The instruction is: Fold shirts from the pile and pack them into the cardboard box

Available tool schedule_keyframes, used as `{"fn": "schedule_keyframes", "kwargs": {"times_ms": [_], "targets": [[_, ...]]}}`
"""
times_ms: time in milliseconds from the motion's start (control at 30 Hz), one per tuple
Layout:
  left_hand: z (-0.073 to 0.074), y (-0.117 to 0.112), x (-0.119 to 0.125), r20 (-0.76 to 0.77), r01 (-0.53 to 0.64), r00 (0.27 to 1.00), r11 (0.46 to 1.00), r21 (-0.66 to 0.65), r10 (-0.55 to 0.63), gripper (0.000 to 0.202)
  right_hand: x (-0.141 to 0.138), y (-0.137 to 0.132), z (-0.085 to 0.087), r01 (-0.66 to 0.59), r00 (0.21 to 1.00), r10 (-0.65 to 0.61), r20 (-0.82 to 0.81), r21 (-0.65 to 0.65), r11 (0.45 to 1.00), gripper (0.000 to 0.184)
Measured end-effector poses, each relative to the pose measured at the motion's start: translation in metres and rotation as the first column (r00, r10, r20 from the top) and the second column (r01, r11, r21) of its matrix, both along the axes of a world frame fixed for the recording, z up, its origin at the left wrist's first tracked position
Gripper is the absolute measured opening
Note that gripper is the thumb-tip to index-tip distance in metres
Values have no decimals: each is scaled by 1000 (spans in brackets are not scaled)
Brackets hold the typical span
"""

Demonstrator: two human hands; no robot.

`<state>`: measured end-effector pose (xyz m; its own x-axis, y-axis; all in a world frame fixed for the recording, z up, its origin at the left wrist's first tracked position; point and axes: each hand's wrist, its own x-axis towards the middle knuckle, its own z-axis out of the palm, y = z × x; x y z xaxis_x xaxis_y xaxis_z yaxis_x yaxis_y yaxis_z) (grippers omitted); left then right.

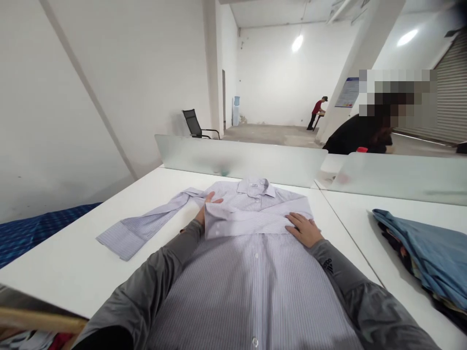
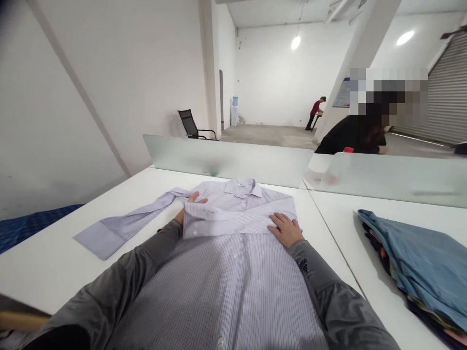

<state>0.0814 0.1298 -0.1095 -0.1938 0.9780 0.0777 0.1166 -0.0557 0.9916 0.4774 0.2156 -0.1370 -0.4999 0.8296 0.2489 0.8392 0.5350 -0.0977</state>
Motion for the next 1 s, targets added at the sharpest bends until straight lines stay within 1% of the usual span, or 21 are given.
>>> {"fn": "schedule_keyframes", "kwargs": {"times_ms": [67, 133, 200, 233, 300, 367, 400, 433, 500, 533, 567, 600, 633, 700, 767, 833, 900, 933, 1000], "targets": [[4, -8, -6, 88, 32, 996, 997, -69, -26, 64, 2, 2, 0, -9, 999, 9, -53, -9, 1000, 51], [6, -17, -10, 70, 74, 995, 988, -134, -65, 62, 3, 4, 2, -1, 994, -1, -111, -19, 1000, 51], [7, -29, -10, -39, 95, 994, 983, -158, -102, 59, 3, 4, 3, 15, 990, -17, -141, -18, 1000, 51], [8, -35, -8, -136, 102, 983, 984, -145, -122, 55, 3, 5, 3, 19, 990, -20, -141, -10, 1000, 51], [12, -46, -2, -346, 121, 926, 988, -101, -149, 42, 3, 5, 1, 19, 992, -17, -125, 14, 1000, 50], [22, -51, 1, -489, 131, 861, 990, -55, -141, 27, 2, 5, -2, 16, 994, -12, -106, 34, 999, 51], [30, -52, 1, -536, 132, 835, 991, -27, -126, 21, 2, 6, -3, 18, 995, -14, -99, 42, 999, 52], [38, -51, -1, -550, 129, 828, 992, 5, -105, 19, 3, 6, -4, 19, 996, -15, -91, 48, 999, 52], [52, -46, -12, -514, 96, 856, 994, 59, -52, 27, 3, 7, -6, 23, 997, -18, -78, 63, 998, 54], [56, -43, -19, -492, 53, 870, 997, 64, -15, 34, 3, 8, -7, 27, 997, -22, -75, 72, 997, 55], [56, -41, -26, -470, 0, 882, 999, 46, 22, 39, 4, 8, -7, 33, 997, -26, -74, 82, 996, 57], [54, -39, -32, -453, -54, 890, 999, 8, 52, 42, 4, 8, -7, 40, 997, -33, -75, 90, 995, 58], [49, -39, -37, -443, -99, 894, 994, -44, 69, 44, 5, 7, -7, 49, 996, -42, -78, 96, 994, 60], [32, -40, -43, -443, -145, 894, 981, -132, 72, 48, 6, 5, -3, 78, 994, -69, -89, 103, 992, 62], [14, -45, -42, -453, -162, 888, 973, -165, 72, 60, 3, 1, 5, 103, 992, -93, -87, 112, 988, 61], [2, -50, -35, -482, -190, 871, 970, -154, 94, 75, -6, -5, 14, 97, 994, -91, -54, 126, 987, 59], [-2, -54, -23, -526, -208, 842, 972, -111, 120, 85, -25, -13, 24, 60, 998, -60, -6, 140, 988, 58], [-2, -55, -17, -551, -213, 824, 973, -85, 132, 87, -37, -18, 27, 35, 999, -37, 12, 142, 989, 59], [0, -55, -4, -599, -219, 786, 975, -43, 150, 80, -64, -29, 31, -28, 999, 24, 31, 123, 992, 63]]}}
